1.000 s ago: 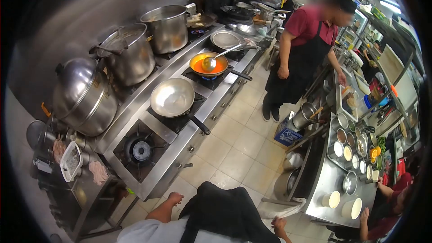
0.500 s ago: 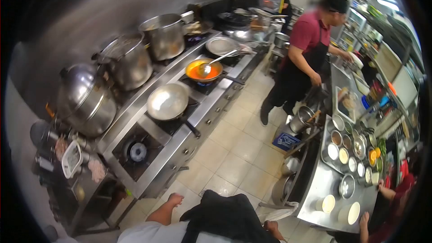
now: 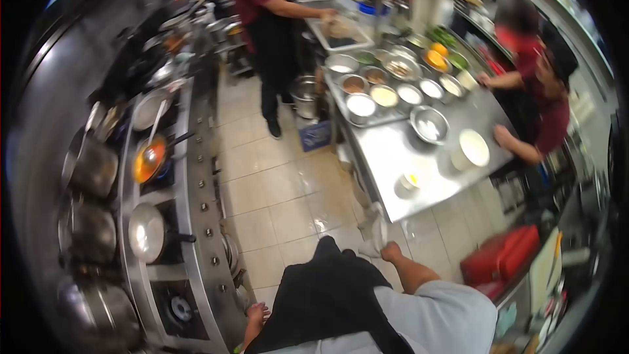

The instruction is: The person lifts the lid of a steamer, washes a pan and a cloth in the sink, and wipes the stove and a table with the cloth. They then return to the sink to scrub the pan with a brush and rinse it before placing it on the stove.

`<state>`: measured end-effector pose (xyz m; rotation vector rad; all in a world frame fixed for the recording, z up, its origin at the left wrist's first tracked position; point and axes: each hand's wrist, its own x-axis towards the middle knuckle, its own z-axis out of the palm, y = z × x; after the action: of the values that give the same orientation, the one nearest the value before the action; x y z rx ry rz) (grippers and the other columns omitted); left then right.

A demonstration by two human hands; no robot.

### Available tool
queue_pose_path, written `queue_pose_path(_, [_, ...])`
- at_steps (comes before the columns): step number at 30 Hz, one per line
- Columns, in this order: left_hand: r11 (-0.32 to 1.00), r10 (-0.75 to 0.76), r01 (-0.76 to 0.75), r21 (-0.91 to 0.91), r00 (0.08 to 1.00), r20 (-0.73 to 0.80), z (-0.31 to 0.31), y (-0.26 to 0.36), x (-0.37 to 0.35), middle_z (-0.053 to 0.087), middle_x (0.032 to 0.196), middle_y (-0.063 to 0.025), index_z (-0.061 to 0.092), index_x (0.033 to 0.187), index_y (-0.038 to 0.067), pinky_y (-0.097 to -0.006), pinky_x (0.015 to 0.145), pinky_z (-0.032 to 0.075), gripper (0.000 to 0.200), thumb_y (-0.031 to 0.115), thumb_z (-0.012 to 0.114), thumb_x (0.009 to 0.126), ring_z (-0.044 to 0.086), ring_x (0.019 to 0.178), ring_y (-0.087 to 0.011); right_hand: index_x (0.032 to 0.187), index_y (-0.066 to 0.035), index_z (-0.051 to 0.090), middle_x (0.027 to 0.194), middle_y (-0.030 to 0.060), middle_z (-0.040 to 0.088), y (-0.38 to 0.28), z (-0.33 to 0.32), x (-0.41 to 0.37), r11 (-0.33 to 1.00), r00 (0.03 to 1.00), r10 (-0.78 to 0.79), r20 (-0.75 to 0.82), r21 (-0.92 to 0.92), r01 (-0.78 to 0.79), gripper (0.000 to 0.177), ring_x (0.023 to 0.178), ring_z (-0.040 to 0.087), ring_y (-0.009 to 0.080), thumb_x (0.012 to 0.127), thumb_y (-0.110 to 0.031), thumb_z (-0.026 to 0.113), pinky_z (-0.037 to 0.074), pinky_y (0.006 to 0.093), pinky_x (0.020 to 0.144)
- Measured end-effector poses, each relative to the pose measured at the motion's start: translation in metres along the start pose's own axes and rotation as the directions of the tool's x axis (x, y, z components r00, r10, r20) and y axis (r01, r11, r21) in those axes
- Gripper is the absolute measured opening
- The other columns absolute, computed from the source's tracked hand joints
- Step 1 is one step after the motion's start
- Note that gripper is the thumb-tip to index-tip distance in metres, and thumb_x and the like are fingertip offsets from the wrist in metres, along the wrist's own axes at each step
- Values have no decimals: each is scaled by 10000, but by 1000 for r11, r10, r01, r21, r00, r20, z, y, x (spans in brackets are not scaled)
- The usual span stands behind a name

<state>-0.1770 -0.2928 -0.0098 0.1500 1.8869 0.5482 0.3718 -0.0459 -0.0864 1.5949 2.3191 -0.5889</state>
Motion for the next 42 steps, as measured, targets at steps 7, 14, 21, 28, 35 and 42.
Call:
queue_pose_path(7, [907, 161, -236, 350, 960, 228, -7, -15, 69, 630, 767, -96, 585, 1004, -10, -321, 518, 425, 280, 238, 531, 887, 527, 533, -167, 770, 43, 662, 876, 245, 645, -33, -56, -41, 654, 828, 544, 139, 547, -522, 518, 863, 618, 392, 688, -468, 689, 495, 412, 805])
queue_pose_path(14, [999, 13, -6, -42, 984, 176, -3, 6, 79, 554, 631, -41, 583, 836, 50, -283, 479, 364, 184, 202, 503, 900, 491, 528, -140, 952, -1, 568, 903, 191, 640, 39, -92, -54, 432, 448, 870, -204, 754, -495, 423, 875, 617, 344, 717, -325, 710, 489, 411, 776])
queue_pose_path(21, [631, 150, -342, 696, 934, 323, -7, 26, 83, 578, 699, -40, 561, 857, 19, -327, 499, 387, 196, 201, 506, 904, 490, 535, -173, 1153, -43, 489, 830, 103, 612, 86, -266, -75, 428, 123, 901, -415, 897, -111, 491, 782, 605, 246, 754, -264, 672, 473, 355, 759])
queue_pose_path(28, [907, 49, -126, 401, 979, 197, 32, 92, 32, 586, 746, -51, 559, 902, 24, -342, 523, 404, 202, 221, 518, 901, 509, 580, -185, 1368, -65, 283, 1077, 157, 576, 94, -347, -75, 572, 3, 818, -575, 814, 99, 688, 877, 610, 313, 775, -130, 624, 472, 386, 809])
queue_pose_path(35, [829, 85, -250, 501, 941, 329, 130, 201, 9, 594, 793, -63, 556, 946, 29, -357, 546, 422, 220, 242, 530, 898, 527, 625, -197, 1408, -66, 197, 1258, 254, 445, 138, -356, -68, 624, 268, 770, -580, 772, -123, 684, 1010, 542, 395, 800, -42, 510, 453, 429, 868])
queue_pose_path(42, [753, 125, -372, 543, 891, 436, 212, 269, 5, 602, 839, -74, 554, 991, 34, -372, 570, 439, 248, 262, 542, 895, 545, 671, -209, 1316, -2, 283, 1125, 274, 500, 173, -346, -57, 733, 221, 668, -710, 680, -31, 482, 987, 539, 430, 852, -6, 411, 451, 463, 859])
